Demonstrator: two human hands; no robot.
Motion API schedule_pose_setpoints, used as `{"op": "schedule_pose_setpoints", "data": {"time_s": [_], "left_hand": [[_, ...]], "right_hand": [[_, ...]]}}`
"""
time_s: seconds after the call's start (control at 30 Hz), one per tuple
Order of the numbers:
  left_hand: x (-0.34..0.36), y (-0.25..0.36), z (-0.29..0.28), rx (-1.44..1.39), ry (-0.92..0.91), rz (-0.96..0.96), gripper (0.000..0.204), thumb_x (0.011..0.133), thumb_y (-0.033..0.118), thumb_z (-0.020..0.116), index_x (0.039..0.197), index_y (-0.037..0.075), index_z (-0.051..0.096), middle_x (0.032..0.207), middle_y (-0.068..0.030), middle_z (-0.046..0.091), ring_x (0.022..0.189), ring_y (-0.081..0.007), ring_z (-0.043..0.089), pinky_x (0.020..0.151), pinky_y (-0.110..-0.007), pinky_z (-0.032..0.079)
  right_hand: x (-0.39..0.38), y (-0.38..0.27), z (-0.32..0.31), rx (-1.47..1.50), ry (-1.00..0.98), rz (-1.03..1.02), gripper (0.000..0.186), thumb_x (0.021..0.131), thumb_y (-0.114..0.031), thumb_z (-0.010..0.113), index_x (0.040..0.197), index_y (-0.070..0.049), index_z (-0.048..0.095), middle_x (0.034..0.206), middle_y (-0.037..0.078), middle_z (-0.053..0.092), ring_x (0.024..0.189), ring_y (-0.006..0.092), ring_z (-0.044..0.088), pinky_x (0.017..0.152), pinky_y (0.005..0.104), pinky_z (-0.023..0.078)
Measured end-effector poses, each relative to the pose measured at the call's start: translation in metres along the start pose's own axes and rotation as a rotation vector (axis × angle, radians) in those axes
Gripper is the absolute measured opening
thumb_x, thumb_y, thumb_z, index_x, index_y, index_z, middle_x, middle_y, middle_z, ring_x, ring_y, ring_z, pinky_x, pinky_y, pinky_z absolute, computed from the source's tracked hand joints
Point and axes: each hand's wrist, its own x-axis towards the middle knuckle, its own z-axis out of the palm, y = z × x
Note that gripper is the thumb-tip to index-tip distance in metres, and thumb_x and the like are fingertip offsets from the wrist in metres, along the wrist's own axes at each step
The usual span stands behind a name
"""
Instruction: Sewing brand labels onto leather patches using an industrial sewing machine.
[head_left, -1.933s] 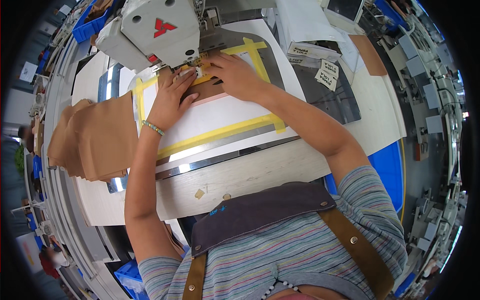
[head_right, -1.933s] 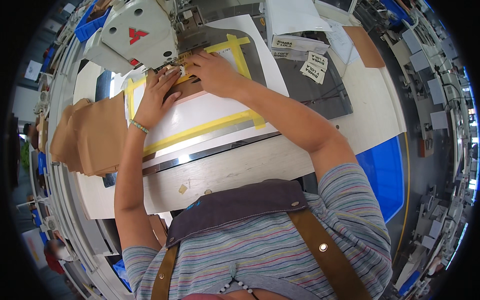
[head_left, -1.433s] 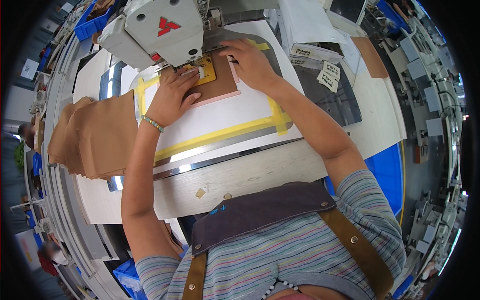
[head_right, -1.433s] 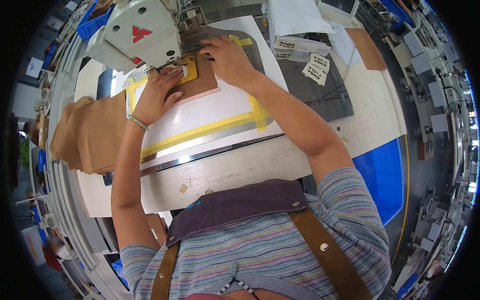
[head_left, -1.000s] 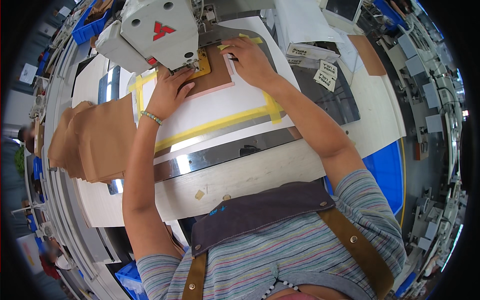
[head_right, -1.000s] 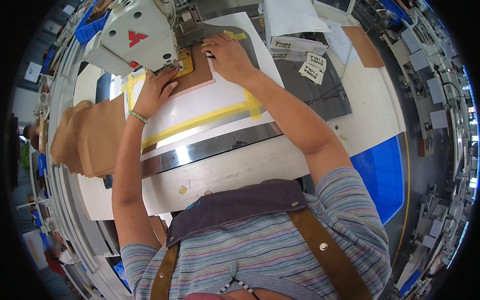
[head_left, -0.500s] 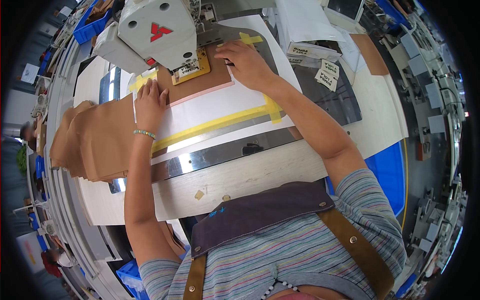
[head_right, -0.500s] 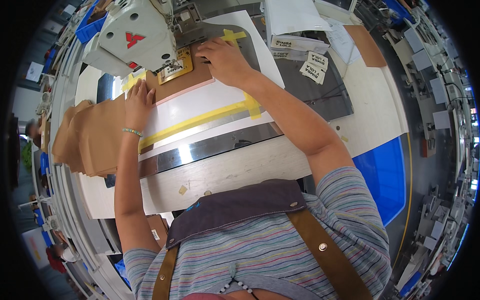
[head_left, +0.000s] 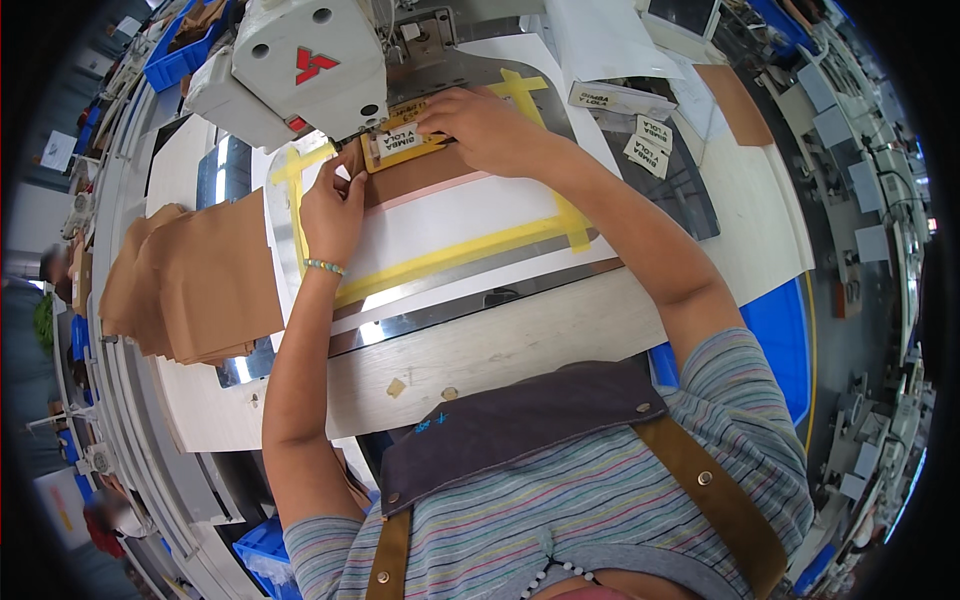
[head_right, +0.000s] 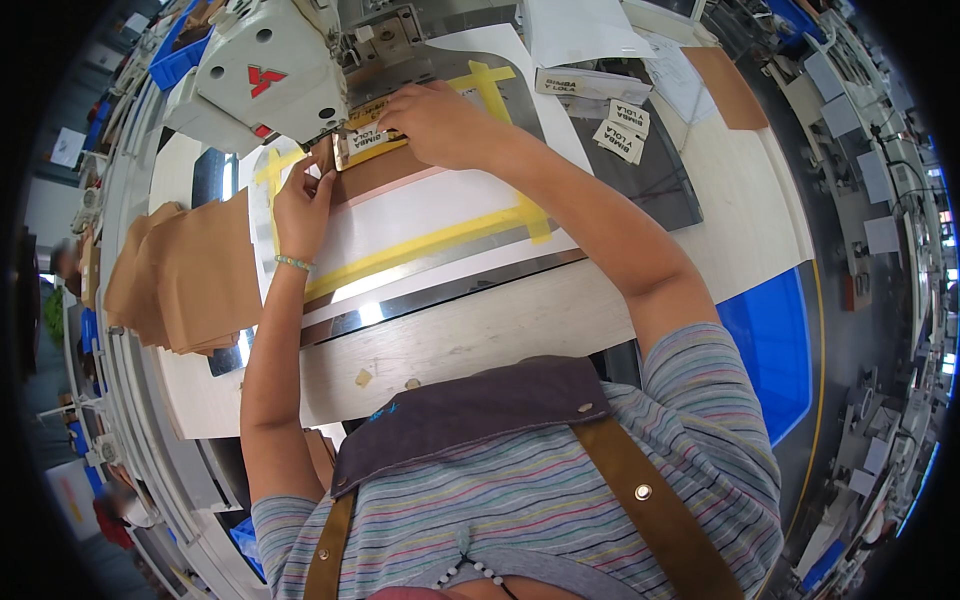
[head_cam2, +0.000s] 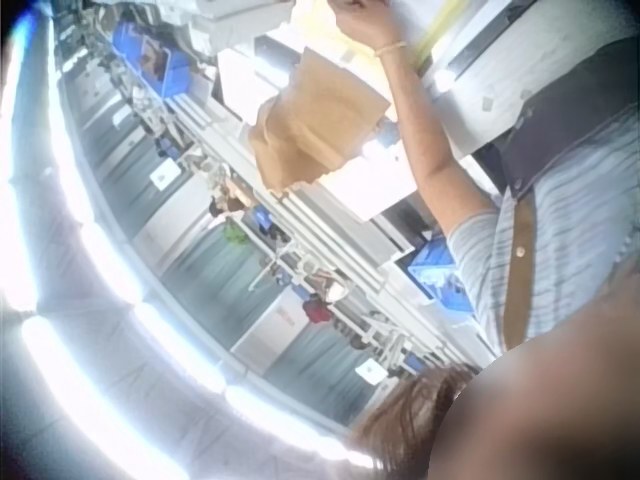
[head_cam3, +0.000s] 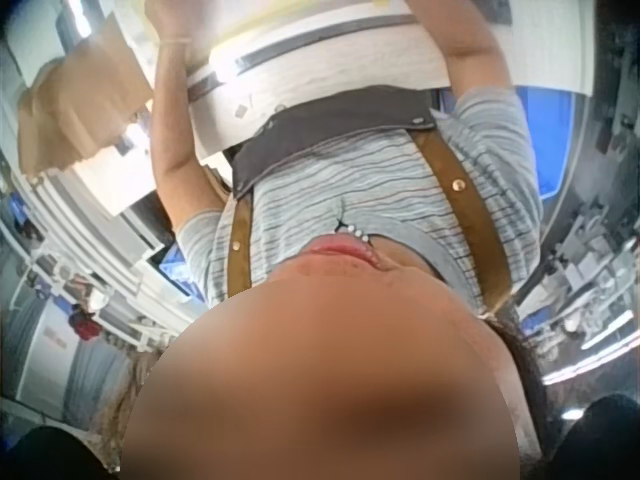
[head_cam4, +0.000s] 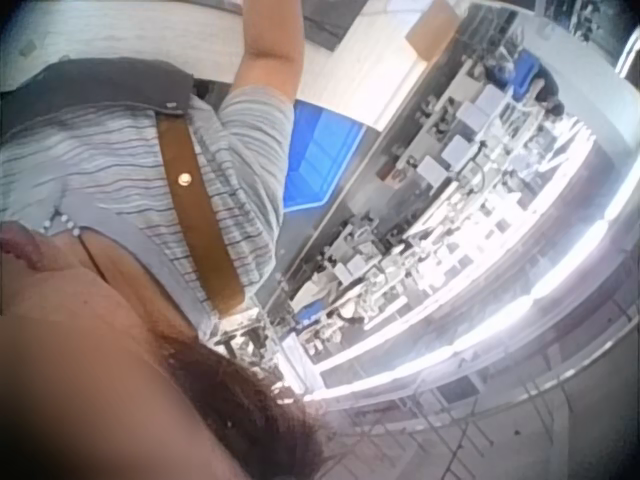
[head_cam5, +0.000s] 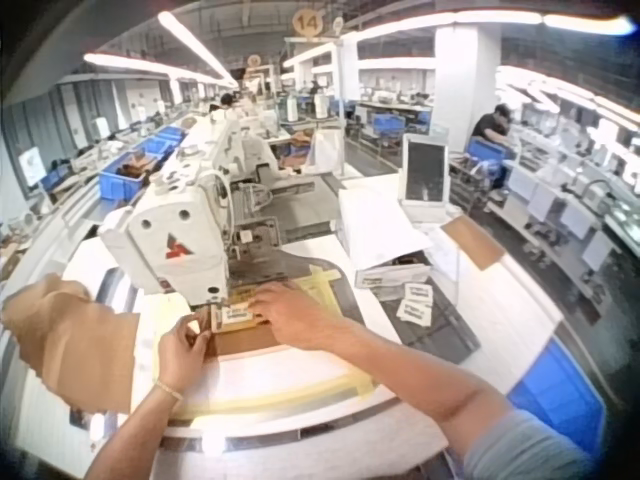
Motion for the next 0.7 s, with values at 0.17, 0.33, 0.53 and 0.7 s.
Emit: {"op": "schedule_pose_setpoints", "data": {"time_s": [0.17, 0.33, 0.53, 0.7], "left_hand": [[0.006, 0.013, 0.009, -0.201, -0.056, -0.086, 0.054, 0.091, 0.025, 0.079, 0.132, -0.005, 0.063, 0.08, -0.0137, 0.074, 0.068, -0.0286, 0.07, 0.066, -0.039, 0.054], [0.009, 0.005, 0.026, 0.013, 0.153, 0.082, 0.058, 0.095, 0.021, 0.074, 0.144, -0.005, 0.054, 0.107, -0.0174, 0.077, 0.091, -0.0256, 0.075, 0.083, -0.034, 0.057], [-0.026, 0.025, 0.013, -0.867, -0.071, -0.292, 0.043, 0.099, 0.007, 0.066, 0.141, 0.0, 0.058, 0.113, -0.0068, 0.075, 0.075, -0.0098, 0.06, 0.07, -0.025, 0.048], [-0.048, 0.038, -0.005, -1.052, -0.116, -0.427, 0.04, 0.102, 0.006, 0.065, 0.141, 0.003, 0.058, 0.086, 0.0026, 0.062, 0.066, -0.0053, 0.049, 0.063, -0.022, 0.041]], "right_hand": [[0.004, -0.004, 0.01, -0.056, -0.097, -0.017, 0.051, 0.087, 0.008, 0.055, 0.132, -0.007, 0.07, 0.142, 0.005, 0.067, 0.141, 0.0262, 0.053, 0.121, 0.0464, 0.037], [-0.003, -0.004, 0.003, 0.038, -0.113, 0.07, 0.05, 0.087, 0.007, 0.055, 0.133, -0.008, 0.07, 0.141, 0.006, 0.067, 0.14, 0.0265, 0.052, 0.123, 0.0458, 0.035], [-0.022, -0.013, -0.019, 0.09, 0.003, 0.127, 0.042, 0.092, -0.002, 0.059, 0.132, -0.01, 0.069, 0.126, 0.007, 0.07, 0.111, 0.0261, 0.069, 0.096, 0.0429, 0.055], [-0.038, -0.022, -0.012, -0.044, -0.052, -0.028, 0.034, 0.091, -0.015, 0.068, 0.124, -0.013, 0.071, 0.11, 0.003, 0.07, 0.091, 0.0264, 0.072, 0.075, 0.0403, 0.057]]}}
